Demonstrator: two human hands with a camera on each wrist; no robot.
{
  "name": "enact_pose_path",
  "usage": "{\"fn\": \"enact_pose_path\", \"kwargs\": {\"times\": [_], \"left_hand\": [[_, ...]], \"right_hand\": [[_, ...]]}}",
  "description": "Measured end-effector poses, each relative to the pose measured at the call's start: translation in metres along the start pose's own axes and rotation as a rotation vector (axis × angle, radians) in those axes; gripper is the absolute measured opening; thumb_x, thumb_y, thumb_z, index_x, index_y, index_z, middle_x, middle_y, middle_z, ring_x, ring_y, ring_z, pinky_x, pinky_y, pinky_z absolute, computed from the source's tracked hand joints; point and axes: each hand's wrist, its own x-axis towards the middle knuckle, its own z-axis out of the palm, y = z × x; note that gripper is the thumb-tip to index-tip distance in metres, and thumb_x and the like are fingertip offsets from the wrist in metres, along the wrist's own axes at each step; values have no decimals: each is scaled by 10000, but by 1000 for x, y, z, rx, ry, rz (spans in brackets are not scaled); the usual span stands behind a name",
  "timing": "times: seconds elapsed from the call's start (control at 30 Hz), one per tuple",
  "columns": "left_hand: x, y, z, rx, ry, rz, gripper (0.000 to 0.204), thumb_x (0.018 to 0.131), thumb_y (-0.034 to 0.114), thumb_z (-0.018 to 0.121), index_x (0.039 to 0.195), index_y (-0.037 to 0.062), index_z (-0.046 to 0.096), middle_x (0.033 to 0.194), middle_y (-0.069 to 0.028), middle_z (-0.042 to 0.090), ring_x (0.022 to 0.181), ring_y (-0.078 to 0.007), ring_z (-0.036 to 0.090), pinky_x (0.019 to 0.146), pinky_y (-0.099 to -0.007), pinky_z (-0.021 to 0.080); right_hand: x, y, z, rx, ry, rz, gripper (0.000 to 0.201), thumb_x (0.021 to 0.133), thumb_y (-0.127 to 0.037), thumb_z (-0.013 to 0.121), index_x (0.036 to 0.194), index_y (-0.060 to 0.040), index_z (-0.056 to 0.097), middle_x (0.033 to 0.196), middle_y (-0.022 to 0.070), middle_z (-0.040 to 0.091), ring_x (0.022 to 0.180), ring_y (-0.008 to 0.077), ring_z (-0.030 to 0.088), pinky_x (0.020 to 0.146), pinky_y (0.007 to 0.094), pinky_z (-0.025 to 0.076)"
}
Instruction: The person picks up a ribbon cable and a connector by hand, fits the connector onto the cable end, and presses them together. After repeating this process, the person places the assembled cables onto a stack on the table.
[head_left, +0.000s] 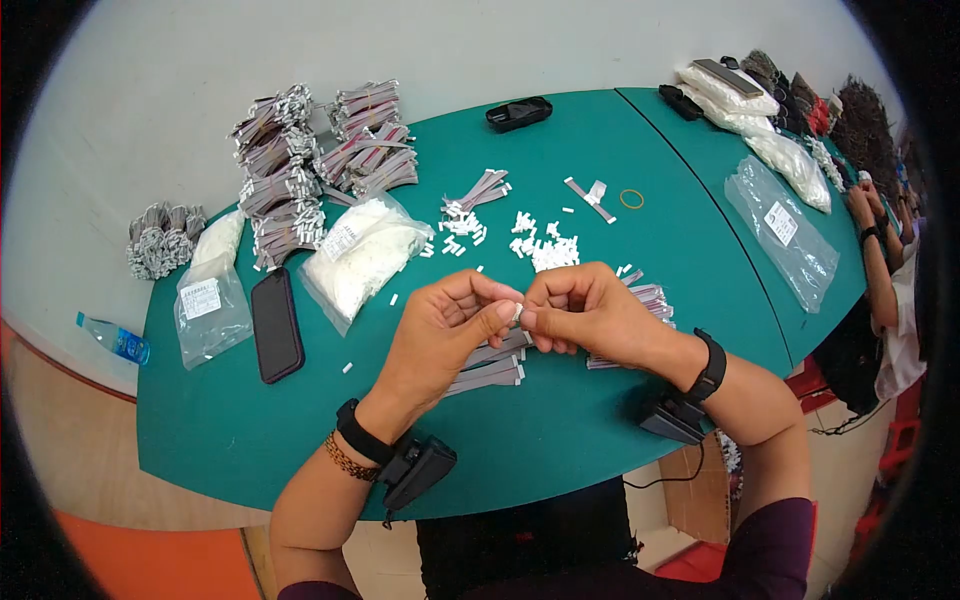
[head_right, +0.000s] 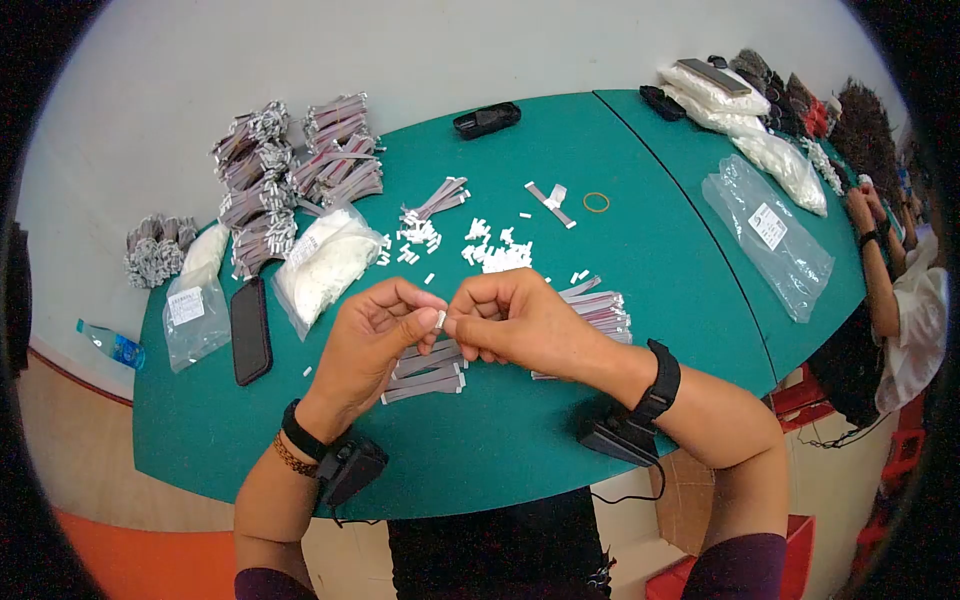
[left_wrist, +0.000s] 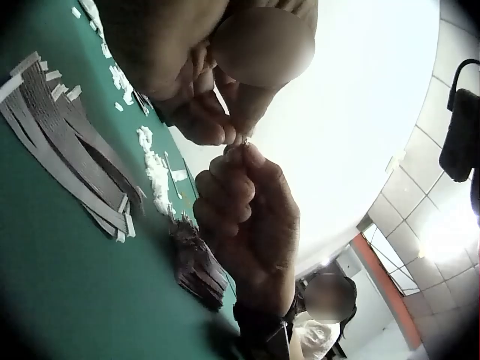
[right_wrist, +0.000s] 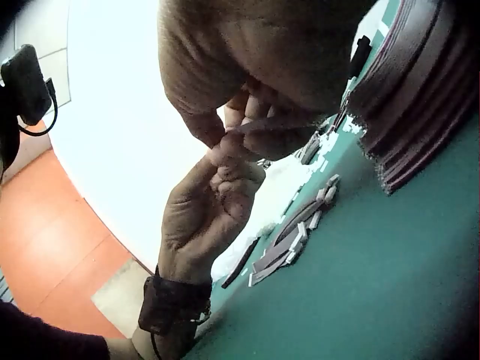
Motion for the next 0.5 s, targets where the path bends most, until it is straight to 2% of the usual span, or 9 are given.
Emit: {"fn": "enact_pose_path", "kwargs": {"times": [0.5], "left_hand": [[0,6,-3,80,-43,-37,119,836,82,631,919,3,598,823,-50,625,706,-74,557,627,-201,449]], "right_hand": [[-2,-1,-1,-21,-24,38,132,832,-114,623,733,-36,587,605,6,584,499,25,475,440,178,342]]}}
